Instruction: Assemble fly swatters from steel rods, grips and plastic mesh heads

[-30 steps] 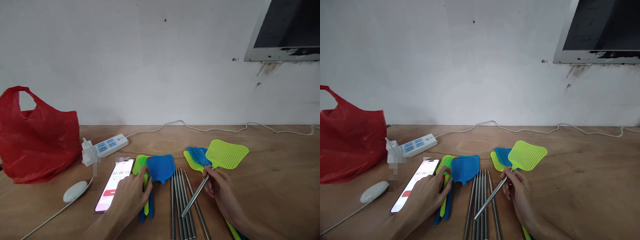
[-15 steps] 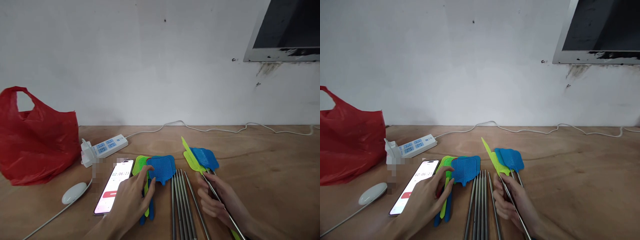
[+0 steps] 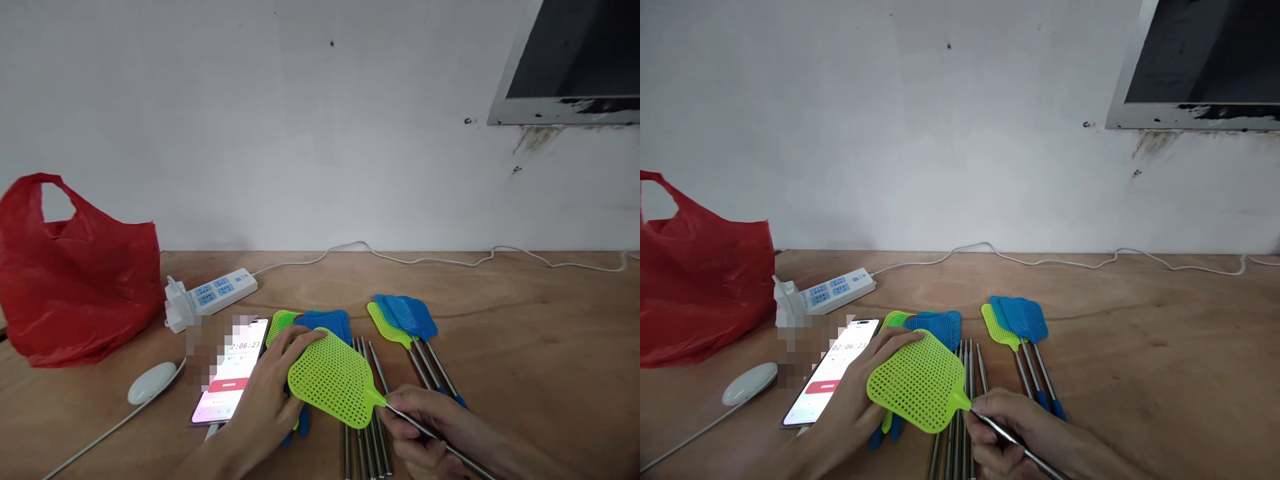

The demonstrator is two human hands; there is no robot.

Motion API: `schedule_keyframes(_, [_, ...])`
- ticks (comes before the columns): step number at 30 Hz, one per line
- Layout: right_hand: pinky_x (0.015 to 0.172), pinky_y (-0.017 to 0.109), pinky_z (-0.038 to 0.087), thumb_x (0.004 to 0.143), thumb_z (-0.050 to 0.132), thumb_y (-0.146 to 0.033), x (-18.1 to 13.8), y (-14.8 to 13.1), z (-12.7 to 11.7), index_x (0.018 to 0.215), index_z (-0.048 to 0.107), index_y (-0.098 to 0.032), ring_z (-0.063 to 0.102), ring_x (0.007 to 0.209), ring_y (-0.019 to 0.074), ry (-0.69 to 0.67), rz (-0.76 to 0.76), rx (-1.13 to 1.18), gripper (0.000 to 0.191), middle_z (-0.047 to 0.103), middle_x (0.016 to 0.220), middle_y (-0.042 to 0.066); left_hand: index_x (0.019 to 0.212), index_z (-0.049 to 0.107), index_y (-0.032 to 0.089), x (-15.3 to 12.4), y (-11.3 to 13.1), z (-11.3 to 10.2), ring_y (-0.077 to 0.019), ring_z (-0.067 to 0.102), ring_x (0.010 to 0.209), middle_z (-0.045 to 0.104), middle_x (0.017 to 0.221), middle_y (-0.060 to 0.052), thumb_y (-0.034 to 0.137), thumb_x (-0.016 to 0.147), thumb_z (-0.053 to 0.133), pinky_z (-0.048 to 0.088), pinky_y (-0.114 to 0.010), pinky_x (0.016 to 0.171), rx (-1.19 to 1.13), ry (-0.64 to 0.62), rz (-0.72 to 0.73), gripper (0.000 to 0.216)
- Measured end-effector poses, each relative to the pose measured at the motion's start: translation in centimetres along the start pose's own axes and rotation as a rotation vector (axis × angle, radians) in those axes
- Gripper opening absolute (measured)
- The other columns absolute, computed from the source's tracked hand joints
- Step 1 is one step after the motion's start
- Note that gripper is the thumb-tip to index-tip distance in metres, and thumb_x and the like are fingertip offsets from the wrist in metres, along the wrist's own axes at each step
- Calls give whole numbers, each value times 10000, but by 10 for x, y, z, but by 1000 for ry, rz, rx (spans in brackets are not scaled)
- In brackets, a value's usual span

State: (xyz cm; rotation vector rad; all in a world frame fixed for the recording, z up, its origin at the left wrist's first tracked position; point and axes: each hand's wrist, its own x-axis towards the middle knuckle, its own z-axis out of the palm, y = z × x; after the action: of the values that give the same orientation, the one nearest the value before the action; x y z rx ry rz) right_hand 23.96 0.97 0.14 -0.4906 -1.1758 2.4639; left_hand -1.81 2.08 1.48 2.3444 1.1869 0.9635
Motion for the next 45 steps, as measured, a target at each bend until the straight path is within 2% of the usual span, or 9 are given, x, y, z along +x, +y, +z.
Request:
schedule_keyframes(8, [308,212,112,845,567,-562,1,3,-2,595,417,-223,139,266,45,-7,-61,-106,447,289,326,-122,1176,544,243,-1,-8,0,-280,563,1137,583,1248,-98,110,887,411,487,-394,901,20,87,80,344])
schedule_keyframes(14, [344,225,85,751,624,-727,-8,-6,12,621,447,-202,198,335,23,264,28,-294,568,333,445,-112,985,548,237,0,-1,-4,-193,597,819,634,908,-19,170,975,435,461,-283,712,-35,137,140,132])
schedule_keyframes(19, [372,223,103,693,629,-784,-11,-6,15,647,415,-218,243,372,31,359,90,-331,607,352,520,-101,839,552,213,1,2,-4,-164,535,672,580,765,-2,246,985,477,415,-257,601,-57,164,118,167])
schedule_keyframes(23, [397,226,135,729,592,-791,-10,-4,9,619,383,-227,217,399,42,389,25,-405,611,334,528,-98,740,513,207,3,5,-1,-144,491,604,508,649,24,339,960,557,392,-246,561,-188,168,-60,260])
schedule_keyframes(26, [444,248,199,873,459,-727,-9,-7,5,554,360,-225,263,442,73,414,-41,-685,602,320,497,-74,970,538,220,5,4,2,-149,547,609,567,653,30,449,935,594,446,-233,547,-537,61,-300,239])
schedule_keyframes(29, [490,276,217,976,382,-570,-7,-7,4,532,314,-225,272,480,95,478,-77,-968,567,299,487,-62,1157,483,231,7,-1,5,-94,444,441,586,601,58,508,868,676,366,-167,390,-803,-1,-476,444])
schedule_keyframes(36, [513,307,170,997,394,-360,-5,-3,5,577,243,-217,276,517,112,563,-154,-1268,469,250,536,-56,1089,521,223,9,-10,7,-52,288,350,435,452,126,510,720,815,248,-114,297,-938,154,-628,552])
schedule_keyframes(40, [532,306,205,991,405,-408,-6,-3,-4,567,299,-213,340,531,117,679,-226,-1255,479,344,537,-44,960,503,220,14,-10,-6,-35,296,402,467,494,113,456,685,850,267,-94,359,-916,386,-647,502])
schedule_keyframes(45, [419,250,193,936,412,-627,-2,-6,-25,616,525,-199,301,402,83,744,-210,-694,547,390,471,-60,952,467,226,14,-11,-2,-51,366,432,529,551,91,496,761,792,306,-102,380,-844,267,-575,463])
